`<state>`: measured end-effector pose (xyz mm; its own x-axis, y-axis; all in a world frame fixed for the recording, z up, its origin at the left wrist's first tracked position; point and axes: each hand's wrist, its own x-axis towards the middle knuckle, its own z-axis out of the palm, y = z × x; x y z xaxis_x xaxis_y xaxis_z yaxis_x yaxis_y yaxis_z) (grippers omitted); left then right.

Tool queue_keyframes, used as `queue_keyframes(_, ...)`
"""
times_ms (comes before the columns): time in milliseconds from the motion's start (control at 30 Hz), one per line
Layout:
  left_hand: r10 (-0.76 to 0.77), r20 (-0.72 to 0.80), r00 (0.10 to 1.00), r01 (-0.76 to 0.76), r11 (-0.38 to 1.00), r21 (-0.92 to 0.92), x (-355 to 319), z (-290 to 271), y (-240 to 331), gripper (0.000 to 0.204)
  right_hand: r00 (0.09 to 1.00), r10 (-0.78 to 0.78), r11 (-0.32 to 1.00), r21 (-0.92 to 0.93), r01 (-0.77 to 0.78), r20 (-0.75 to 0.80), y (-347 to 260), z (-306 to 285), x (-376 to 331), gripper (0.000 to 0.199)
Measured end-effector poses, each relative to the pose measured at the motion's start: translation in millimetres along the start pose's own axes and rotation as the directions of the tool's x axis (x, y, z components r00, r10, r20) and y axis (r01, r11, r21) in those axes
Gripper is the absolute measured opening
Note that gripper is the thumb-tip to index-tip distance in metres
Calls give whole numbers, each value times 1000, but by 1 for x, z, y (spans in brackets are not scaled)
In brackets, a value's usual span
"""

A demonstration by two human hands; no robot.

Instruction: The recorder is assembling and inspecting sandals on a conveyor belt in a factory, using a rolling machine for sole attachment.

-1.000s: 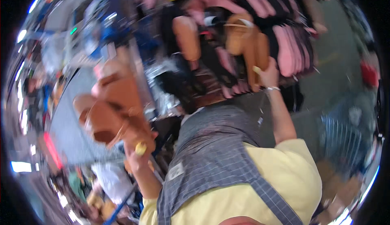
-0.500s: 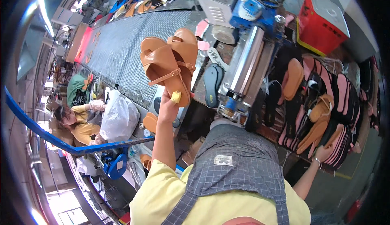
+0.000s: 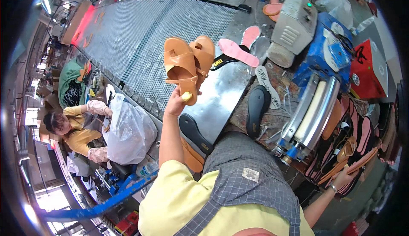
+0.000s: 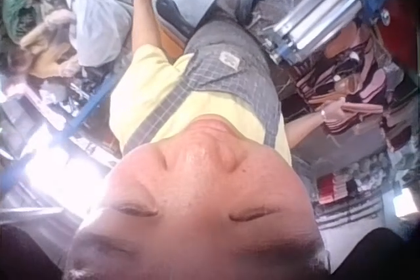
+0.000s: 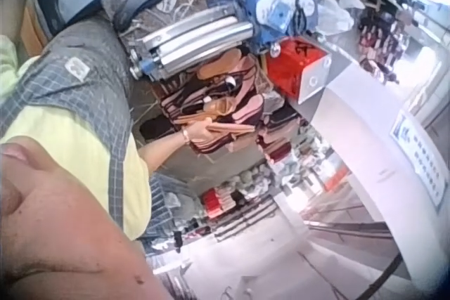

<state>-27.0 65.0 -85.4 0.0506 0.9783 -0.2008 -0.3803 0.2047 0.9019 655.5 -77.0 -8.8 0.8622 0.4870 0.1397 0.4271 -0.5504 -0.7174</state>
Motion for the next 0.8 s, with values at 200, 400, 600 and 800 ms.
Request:
queue_keyframes(200,-232,-174,957,223,972,-68,6,-152,-23,50,964,-255,945,229,233,70,-22,18,-21,49)
queue_keyframes(400,-480,-362,799,449,877,-170,-31,-231,-46,46,963,-265,962,-56,268,55,-56,25,-17,48)
queue_keyframes(600,-272,-447,852,241,962,-125,-63,-268,-32,41,953,-292,953,-61,297,83,-91,44,-14,52)
queue_keyframes(800,-263,-571,777,318,948,-4,-56,-278,-32,40,856,-512,840,-168,515,68,-119,57,-19,57)
